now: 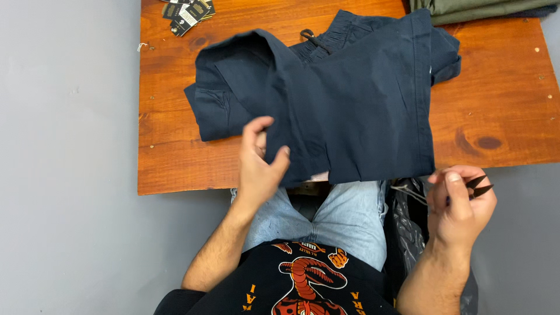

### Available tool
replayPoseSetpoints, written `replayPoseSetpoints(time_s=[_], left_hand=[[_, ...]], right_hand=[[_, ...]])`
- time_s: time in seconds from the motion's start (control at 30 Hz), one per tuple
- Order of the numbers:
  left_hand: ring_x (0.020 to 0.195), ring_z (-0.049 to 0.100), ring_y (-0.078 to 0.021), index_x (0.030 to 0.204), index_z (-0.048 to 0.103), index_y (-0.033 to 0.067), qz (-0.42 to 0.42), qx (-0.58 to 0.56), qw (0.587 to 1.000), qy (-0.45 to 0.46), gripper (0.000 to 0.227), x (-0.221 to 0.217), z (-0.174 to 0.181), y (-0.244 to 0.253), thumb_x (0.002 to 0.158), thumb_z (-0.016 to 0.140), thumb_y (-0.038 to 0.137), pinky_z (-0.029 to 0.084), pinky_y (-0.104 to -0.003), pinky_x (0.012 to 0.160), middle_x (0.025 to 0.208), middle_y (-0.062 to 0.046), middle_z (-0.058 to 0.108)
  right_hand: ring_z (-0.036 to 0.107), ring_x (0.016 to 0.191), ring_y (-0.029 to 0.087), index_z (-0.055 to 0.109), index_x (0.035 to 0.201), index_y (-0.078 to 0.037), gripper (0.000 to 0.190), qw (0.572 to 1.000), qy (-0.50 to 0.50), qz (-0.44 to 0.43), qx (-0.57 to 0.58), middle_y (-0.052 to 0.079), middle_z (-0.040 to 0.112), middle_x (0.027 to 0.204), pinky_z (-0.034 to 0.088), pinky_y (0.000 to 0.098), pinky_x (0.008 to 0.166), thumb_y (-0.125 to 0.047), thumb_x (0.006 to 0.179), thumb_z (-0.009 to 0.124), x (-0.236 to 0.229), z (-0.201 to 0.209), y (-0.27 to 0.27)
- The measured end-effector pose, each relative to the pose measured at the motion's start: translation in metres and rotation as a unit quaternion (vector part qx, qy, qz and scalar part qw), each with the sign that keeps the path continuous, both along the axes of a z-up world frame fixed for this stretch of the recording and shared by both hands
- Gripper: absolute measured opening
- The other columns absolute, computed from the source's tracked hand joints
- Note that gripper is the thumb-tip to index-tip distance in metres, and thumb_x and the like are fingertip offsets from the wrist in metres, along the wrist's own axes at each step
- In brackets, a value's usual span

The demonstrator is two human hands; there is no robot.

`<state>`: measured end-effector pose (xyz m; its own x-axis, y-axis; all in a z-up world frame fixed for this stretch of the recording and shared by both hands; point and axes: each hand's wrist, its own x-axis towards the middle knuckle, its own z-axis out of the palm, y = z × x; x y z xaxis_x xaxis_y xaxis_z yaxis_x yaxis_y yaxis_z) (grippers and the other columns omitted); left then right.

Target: The person prepares dark shorts by using snips to remove plastic tag fasteners and loose threads from the waistband and pockets, then turns them over to check the other side.

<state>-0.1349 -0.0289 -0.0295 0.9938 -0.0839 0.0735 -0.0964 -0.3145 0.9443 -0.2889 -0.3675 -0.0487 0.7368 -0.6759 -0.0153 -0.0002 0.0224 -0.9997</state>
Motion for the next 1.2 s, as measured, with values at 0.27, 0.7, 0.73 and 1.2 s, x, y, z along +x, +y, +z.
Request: replayPoseSetpoints(time_s=[0.27,0.7,0.73,1.2], left_hand=[[0.118,0.086,-0.0244,0.134,0.080,0.0237,-0.585,-0.022,0.810,0.023,0.041,-0.104,0.007,-0.027,0.096,0.069,0.016,0.065,-0.039,0.109,0.131,-0.003,0.088],[0.128,0.079,-0.0362,0.158,0.070,0.0161,-0.561,0.282,0.709,0.322,0.053,-0.066,-0.005,0.070,0.113,0.041,0.023,0.059,-0.052,0.108,0.146,-0.011,0.083],[0.145,0.075,-0.0366,0.166,0.066,0.0211,-0.526,0.361,0.698,0.326,0.059,-0.065,-0.007,0.082,0.115,0.037,0.027,0.057,-0.056,0.116,0.162,-0.007,0.077],[0.076,0.066,-0.0200,0.088,0.066,0.0104,0.014,0.070,0.938,0.340,0.036,-0.063,-0.035,0.143,0.113,0.062,0.036,0.048,-0.037,0.071,0.078,-0.008,0.067]], right_hand=[[0.042,0.055,0.006,0.068,0.128,-0.006,0.064,0.987,-0.062,0.144,0.029,0.034,0.077,0.145,0.036,0.0228,0.053,-0.061,0.103,0.086,0.029,0.028,0.046],[0.027,0.058,0.006,0.085,0.123,-0.015,0.043,0.893,0.113,0.425,-0.093,0.000,0.063,0.101,0.028,0.0238,0.058,-0.011,0.085,0.104,0.012,0.023,0.107],[0.028,0.056,0.007,0.090,0.122,-0.018,0.040,0.881,0.135,0.438,-0.115,-0.009,0.034,0.062,0.027,0.0266,0.059,-0.016,0.085,0.106,0.012,0.026,0.112],[0.038,0.060,0.006,0.078,0.102,-0.016,0.017,0.893,0.042,0.413,-0.176,-0.007,0.065,0.080,0.040,0.0253,0.064,-0.011,0.097,0.094,0.027,0.031,0.149]])
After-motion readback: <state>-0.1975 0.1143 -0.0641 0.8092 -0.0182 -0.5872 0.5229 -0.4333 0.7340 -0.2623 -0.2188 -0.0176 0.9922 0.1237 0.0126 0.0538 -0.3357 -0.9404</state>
